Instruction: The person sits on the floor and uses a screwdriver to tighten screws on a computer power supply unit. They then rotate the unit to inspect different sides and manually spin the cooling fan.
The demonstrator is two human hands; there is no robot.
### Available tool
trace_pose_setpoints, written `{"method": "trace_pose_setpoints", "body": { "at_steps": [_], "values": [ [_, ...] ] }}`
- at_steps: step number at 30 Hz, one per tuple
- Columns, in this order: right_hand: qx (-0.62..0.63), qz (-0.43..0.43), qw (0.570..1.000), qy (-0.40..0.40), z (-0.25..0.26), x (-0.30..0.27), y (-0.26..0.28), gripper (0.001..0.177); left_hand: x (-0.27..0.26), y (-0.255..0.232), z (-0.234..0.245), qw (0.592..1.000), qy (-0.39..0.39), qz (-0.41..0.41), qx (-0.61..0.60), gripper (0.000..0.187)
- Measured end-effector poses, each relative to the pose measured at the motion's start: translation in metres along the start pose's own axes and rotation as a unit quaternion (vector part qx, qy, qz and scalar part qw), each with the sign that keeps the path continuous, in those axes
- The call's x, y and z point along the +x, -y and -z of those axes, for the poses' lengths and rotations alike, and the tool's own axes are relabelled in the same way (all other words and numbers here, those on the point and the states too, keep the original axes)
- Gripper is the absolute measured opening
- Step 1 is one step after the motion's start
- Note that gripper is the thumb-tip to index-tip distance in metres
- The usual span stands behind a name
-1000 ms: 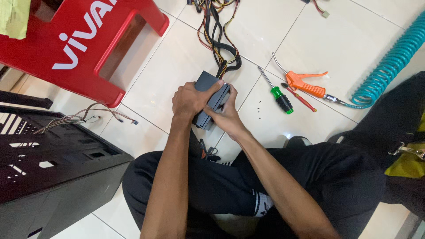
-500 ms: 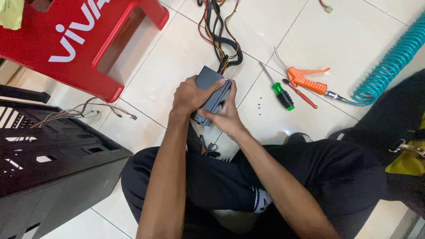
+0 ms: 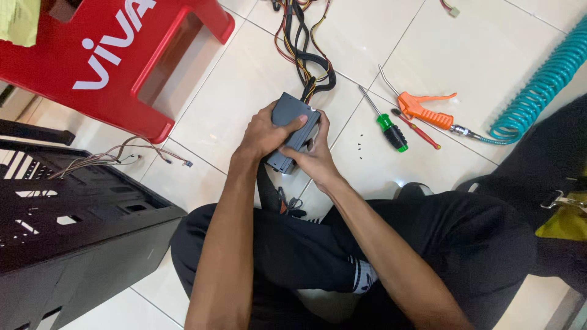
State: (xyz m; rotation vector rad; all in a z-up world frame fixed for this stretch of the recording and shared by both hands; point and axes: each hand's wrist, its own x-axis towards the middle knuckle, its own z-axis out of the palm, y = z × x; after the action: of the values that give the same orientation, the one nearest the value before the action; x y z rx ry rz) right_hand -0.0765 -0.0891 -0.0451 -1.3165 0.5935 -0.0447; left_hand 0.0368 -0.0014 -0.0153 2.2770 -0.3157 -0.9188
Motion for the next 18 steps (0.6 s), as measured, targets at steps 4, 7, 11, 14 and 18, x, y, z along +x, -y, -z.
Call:
{"method": "trace_pose_setpoints", "body": {
  "at_steps": [4,7,11,14,18],
  "values": [
    [-0.004,0.006,1.0,0.001,-0.001,0.001,-0.003,0.102,-0.006,-0.005,0.003,1.0,-0.002,-0.008,0.003,0.087],
    [-0.005,0.018,1.0,-0.005,-0.004,0.0,-0.002,0.1,-0.004,0.001,0.001,1.0,-0.006,-0.003,0.004,0.089],
    [-0.02,0.036,0.999,0.008,-0.005,-0.007,0.014,0.097,-0.001,0.003,-0.002,1.0,-0.009,-0.013,-0.003,0.092],
    [-0.025,0.023,0.999,0.031,-0.006,-0.008,0.018,0.097,-0.003,0.003,-0.002,1.0,-0.011,-0.012,0.002,0.091],
    [-0.052,-0.011,0.997,0.061,0.001,-0.003,0.014,0.098,-0.003,0.002,-0.002,1.0,-0.006,-0.007,0.006,0.093]
  ]
}}
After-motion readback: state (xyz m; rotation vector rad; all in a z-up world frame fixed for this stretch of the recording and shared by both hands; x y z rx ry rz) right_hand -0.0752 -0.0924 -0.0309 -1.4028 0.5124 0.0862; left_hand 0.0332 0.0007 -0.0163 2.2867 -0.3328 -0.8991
